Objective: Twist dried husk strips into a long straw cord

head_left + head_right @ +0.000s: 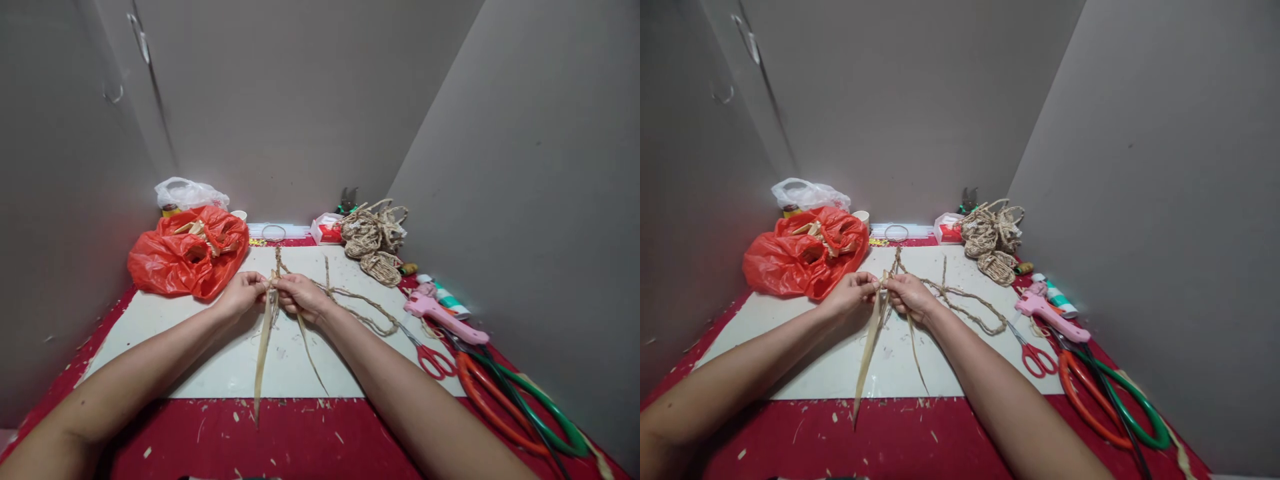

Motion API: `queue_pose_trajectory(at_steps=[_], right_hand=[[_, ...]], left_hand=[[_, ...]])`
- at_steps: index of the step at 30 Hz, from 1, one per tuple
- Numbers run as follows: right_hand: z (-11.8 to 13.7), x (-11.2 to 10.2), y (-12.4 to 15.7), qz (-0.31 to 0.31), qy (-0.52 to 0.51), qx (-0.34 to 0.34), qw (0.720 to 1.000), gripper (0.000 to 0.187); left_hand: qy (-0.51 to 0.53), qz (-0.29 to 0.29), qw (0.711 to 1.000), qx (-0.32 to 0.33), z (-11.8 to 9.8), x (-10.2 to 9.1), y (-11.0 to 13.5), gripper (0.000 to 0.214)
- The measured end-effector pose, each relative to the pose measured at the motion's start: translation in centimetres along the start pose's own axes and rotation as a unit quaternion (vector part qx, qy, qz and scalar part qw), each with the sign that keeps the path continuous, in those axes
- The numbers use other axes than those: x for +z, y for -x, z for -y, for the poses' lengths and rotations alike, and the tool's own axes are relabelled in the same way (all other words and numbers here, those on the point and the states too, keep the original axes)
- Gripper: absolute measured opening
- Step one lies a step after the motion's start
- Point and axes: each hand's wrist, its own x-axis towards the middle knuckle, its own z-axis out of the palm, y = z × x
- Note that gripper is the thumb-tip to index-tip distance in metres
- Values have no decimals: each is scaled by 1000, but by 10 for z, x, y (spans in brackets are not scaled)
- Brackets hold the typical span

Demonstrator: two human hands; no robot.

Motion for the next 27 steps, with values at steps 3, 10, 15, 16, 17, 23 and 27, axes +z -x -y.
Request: queue_pose_trajectory(at_steps=[3,10,15,16,17,23,27], right_hand=[[1,-2,0,1,-12,-5,1000,32],[-1,1,2,-19,37,-21,999,28],[-2,3,2,-40,94,-14,995,22],[-3,2,1,-44,98,-12,994,22],[-4,1,1,-49,101,-10,994,23],[-6,-4,-2,-52,121,15,991,25],[-6,-2,0,-59,150,14,987,25]], left_hand=[[10,27,999,-35,-3,-4,-2,28],[34,37,995,-81,4,-6,-3,28],[18,31,999,-19,-7,-2,3,25],[17,26,1000,0,-13,-2,5,25],[17,21,999,19,-20,-2,9,25],[10,-1,999,44,-92,-26,48,26],[-167,-158,963,142,-164,-63,89,23]])
